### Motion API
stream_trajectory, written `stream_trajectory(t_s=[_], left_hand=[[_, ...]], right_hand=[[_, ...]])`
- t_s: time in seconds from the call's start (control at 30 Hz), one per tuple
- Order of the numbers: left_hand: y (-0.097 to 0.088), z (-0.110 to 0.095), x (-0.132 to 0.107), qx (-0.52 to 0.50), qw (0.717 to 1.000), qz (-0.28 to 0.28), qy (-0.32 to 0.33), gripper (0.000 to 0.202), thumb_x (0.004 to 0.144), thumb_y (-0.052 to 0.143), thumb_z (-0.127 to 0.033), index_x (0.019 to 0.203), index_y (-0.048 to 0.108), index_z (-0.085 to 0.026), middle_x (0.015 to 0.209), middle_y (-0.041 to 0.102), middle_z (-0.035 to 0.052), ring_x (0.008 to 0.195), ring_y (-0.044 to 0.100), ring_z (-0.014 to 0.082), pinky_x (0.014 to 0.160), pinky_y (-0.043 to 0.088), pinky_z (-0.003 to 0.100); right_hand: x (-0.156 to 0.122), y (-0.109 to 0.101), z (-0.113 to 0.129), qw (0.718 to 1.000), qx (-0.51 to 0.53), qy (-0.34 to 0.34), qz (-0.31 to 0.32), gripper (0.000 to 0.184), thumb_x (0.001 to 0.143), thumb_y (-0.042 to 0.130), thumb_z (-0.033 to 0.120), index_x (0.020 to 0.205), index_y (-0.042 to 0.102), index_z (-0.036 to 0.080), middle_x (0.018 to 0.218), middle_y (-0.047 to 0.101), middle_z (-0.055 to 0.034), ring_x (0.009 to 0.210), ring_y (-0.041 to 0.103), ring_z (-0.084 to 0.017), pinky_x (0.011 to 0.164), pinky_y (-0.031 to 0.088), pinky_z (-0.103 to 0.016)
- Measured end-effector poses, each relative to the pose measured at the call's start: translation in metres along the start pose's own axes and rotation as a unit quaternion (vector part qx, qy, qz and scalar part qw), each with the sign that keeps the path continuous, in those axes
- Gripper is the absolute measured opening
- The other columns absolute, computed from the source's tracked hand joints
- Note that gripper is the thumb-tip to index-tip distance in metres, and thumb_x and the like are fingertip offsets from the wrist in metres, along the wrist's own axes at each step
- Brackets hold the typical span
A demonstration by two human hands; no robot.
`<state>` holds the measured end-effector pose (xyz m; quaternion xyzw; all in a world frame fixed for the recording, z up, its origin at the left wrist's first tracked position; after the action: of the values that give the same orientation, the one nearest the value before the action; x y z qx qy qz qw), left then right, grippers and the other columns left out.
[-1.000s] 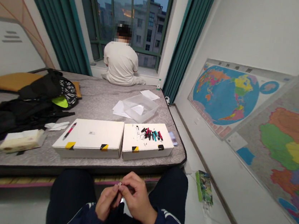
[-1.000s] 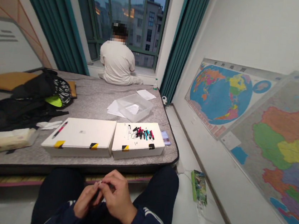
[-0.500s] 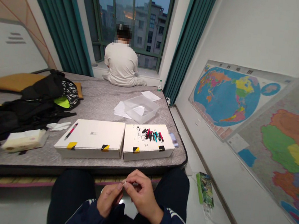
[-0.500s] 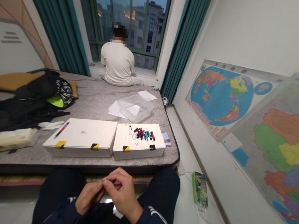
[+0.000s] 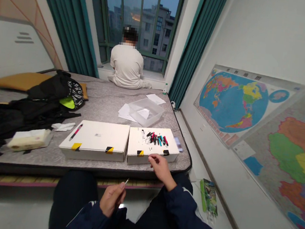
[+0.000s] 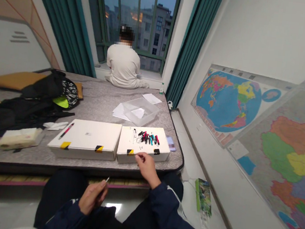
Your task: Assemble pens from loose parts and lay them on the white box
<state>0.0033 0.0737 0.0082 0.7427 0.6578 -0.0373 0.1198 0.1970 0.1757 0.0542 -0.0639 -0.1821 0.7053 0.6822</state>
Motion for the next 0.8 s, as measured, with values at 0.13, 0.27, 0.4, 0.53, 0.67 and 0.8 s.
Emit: stream_trajectory(t_s=[0.13, 0.27, 0.4, 0.53, 0.67, 0.8], left_hand=[[0.002, 0.003, 0.003, -0.026, 0.999, -0.007, -0.026, 0.066, 0.074, 0.049, -0.077, 0.045, 0.047, -0.018, 0.036, 0.025, -0.0079, 0.033, 0.021, 0.0057, 0.037, 0.012, 0.022], [-0.001, 0.006, 0.006, -0.042, 0.998, -0.004, -0.041, 0.065, 0.072, 0.051, -0.078, 0.046, 0.048, -0.018, 0.035, 0.023, -0.0093, 0.033, 0.018, 0.0047, 0.037, 0.011, 0.021], [-0.009, 0.008, 0.007, -0.044, 0.998, -0.008, -0.038, 0.065, 0.073, 0.051, -0.077, 0.047, 0.048, -0.018, 0.035, 0.024, -0.0091, 0.032, 0.018, 0.0047, 0.036, 0.011, 0.02], [-0.012, 0.013, 0.006, -0.051, 0.998, -0.011, -0.045, 0.064, 0.074, 0.051, -0.076, 0.048, 0.048, -0.017, 0.035, 0.024, -0.0094, 0.032, 0.019, 0.0044, 0.035, 0.012, 0.02], [-0.008, 0.011, 0.006, -0.051, 0.998, -0.007, -0.035, 0.064, 0.074, 0.051, -0.076, 0.048, 0.049, -0.017, 0.035, 0.024, -0.0094, 0.031, 0.019, 0.0044, 0.035, 0.013, 0.019], [-0.008, 0.013, 0.006, -0.052, 0.998, -0.013, -0.045, 0.065, 0.073, 0.051, -0.077, 0.048, 0.048, -0.017, 0.035, 0.025, -0.0092, 0.031, 0.019, 0.0041, 0.035, 0.013, 0.019]], right_hand=[[0.055, -0.012, -0.034, 0.977, -0.21, -0.035, -0.023, 0.018, 0.083, 0.061, 0.02, 0.098, 0.069, 0.013, 0.09, 0.068, -0.0083, 0.084, 0.061, -0.019, 0.083, 0.046, -0.032], [0.084, -0.002, -0.058, 0.946, -0.324, -0.012, 0.022, 0.028, 0.082, 0.061, 0.016, 0.109, 0.067, 0.009, 0.098, 0.066, -0.013, 0.095, 0.061, -0.022, 0.088, 0.043, -0.03], [0.091, -0.002, -0.066, 0.946, -0.322, -0.019, 0.042, 0.03, 0.082, 0.06, 0.018, 0.111, 0.066, 0.011, 0.096, 0.067, -0.0118, 0.092, 0.062, -0.022, 0.085, 0.043, -0.029], [0.096, -0.031, -0.071, 0.951, -0.309, -0.026, -0.005, 0.027, 0.084, 0.056, 0.018, 0.108, 0.068, 0.014, 0.096, 0.069, -0.01, 0.087, 0.063, -0.02, 0.083, 0.044, -0.028], [0.107, -0.071, -0.075, 0.936, -0.345, -0.007, -0.068, 0.023, 0.085, 0.052, 0.017, 0.1, 0.07, 0.013, 0.095, 0.071, -0.0096, 0.089, 0.063, -0.019, 0.083, 0.043, -0.026], [0.13, -0.076, -0.078, 0.911, -0.411, 0.027, -0.03, 0.023, 0.087, 0.051, 0.016, 0.099, 0.07, 0.013, 0.099, 0.071, -0.0103, 0.093, 0.063, -0.018, 0.085, 0.041, -0.023]])
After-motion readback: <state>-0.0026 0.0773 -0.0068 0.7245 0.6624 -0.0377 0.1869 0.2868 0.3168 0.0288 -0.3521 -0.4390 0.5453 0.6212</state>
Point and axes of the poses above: each hand's wrist, its own x-axis towards the middle knuckle, its own y-axis out of the palm, z = x × y, the point moved 10 cm from there along x, towards the middle knuckle
